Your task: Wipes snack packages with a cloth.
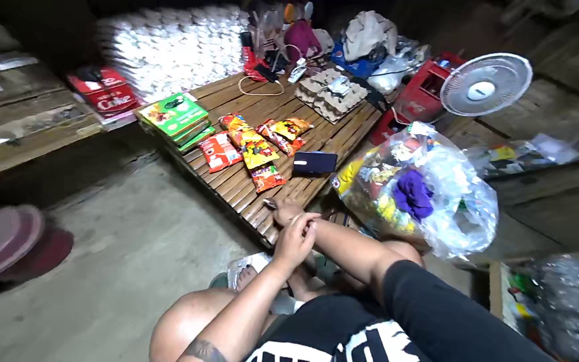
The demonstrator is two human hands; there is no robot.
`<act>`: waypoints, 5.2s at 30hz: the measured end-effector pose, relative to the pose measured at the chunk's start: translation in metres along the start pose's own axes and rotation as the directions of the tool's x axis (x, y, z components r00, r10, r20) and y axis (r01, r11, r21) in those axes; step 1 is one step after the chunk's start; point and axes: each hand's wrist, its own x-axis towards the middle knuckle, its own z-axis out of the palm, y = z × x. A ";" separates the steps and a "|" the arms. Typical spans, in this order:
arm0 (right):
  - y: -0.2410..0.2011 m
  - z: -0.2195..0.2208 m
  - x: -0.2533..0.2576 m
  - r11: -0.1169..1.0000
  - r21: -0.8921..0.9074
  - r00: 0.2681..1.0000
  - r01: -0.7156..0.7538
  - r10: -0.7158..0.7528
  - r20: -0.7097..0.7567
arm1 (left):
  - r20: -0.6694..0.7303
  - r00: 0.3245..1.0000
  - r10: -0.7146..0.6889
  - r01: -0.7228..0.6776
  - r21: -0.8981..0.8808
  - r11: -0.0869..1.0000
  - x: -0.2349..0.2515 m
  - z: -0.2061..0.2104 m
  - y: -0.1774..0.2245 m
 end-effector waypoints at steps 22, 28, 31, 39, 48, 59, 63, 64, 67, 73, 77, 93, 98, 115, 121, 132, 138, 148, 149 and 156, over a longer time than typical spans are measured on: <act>0.202 -0.084 -0.232 0.987 0.038 0.729 0.154 -0.088 -0.679 | 0.152 0.971 -0.186 0.198 -0.066 0.978 0.004 0.012 -0.025; 0.221 -0.136 -0.224 0.920 0.265 0.647 -0.289 0.392 -0.654 | 0.260 0.913 -0.313 0.311 0.048 0.949 0.001 0.014 -0.042; 0.223 -0.134 -0.199 0.876 0.291 0.637 -0.385 0.480 -0.603 | 0.297 0.880 -0.372 0.365 0.081 0.928 -0.001 0.012 -0.051; 0.221 -0.135 -0.199 0.907 0.200 0.678 -0.371 0.412 -0.610 | 0.289 0.870 -0.399 0.390 0.090 0.916 0.000 0.001 -0.056; 0.093 -0.047 -0.206 0.889 0.272 0.865 0.367 -0.219 -0.451 | 0.404 0.877 -0.260 0.458 -0.538 0.707 -0.003 0.022 -0.015; 0.210 -0.170 -0.261 0.792 0.582 0.507 0.182 0.432 -0.746 | 0.267 0.806 -0.529 0.590 -0.285 0.755 -0.002 0.004 -0.024; 0.279 -0.163 -0.266 0.539 0.839 0.383 0.077 0.761 -0.524 | 0.268 0.828 -0.493 0.553 -0.245 0.796 0.003 0.012 -0.032; 0.290 -0.160 -0.265 0.535 0.840 0.433 -0.097 0.782 -0.448 | 0.284 0.821 -0.496 0.558 -0.210 0.803 0.003 0.013 -0.035; 0.302 -0.156 -0.264 0.592 0.578 0.540 -0.561 0.791 -0.287 | 0.303 0.811 -0.500 0.557 -0.138 0.819 0.000 0.013 -0.038; 0.317 -0.154 -0.234 0.719 0.374 0.659 -0.586 0.691 -0.298 | 0.308 0.804 -0.509 0.559 -0.098 0.823 -0.003 0.011 -0.044; 0.300 -0.155 -0.220 0.745 0.240 0.749 -0.622 0.656 -0.096 | 0.316 0.809 -0.496 0.540 -0.062 0.840 -0.006 0.015 -0.050; 0.310 -0.169 -0.266 0.746 0.485 0.510 -0.457 0.666 -0.545 | 0.339 0.782 -0.523 0.544 0.038 0.838 -0.004 0.013 -0.046; 0.283 -0.200 -0.328 0.836 0.492 0.334 -0.243 0.548 -0.767 | 0.341 0.779 -0.526 0.535 0.076 0.841 -0.005 0.013 -0.048; 0.191 -0.227 -0.412 0.742 0.391 0.026 0.544 0.451 -0.892 | 0.413 0.766 -0.493 0.449 0.206 0.869 -0.004 0.009 -0.042; 0.180 -0.222 -0.394 0.676 0.432 0.135 0.597 0.445 -0.885 | 0.430 0.772 -0.469 0.423 0.204 0.883 -0.003 0.010 -0.047; 0.180 -0.207 -0.369 0.633 0.541 0.295 0.554 0.459 -0.838 | 0.612 0.653 -0.446 0.445 0.166 0.880 -0.003 0.011 -0.042; 0.175 -0.171 -0.303 0.588 0.667 0.608 0.457 0.341 -0.717 | 0.600 0.715 -0.359 0.437 0.019 0.899 -0.007 0.018 -0.044; 0.159 -0.107 -0.241 0.359 0.846 0.835 0.395 0.243 -0.494 | 0.565 0.798 -0.211 0.220 0.053 0.974 -0.015 0.021 -0.049; 0.158 -0.106 -0.238 0.337 0.858 0.839 0.389 0.256 -0.480 | 0.532 0.815 -0.231 0.248 0.040 0.968 -0.013 0.022 -0.047; 0.139 -0.092 -0.208 0.147 0.953 0.900 0.263 0.318 -0.297 | 0.510 0.768 -0.387 0.621 -0.445 0.646 -0.008 0.014 -0.017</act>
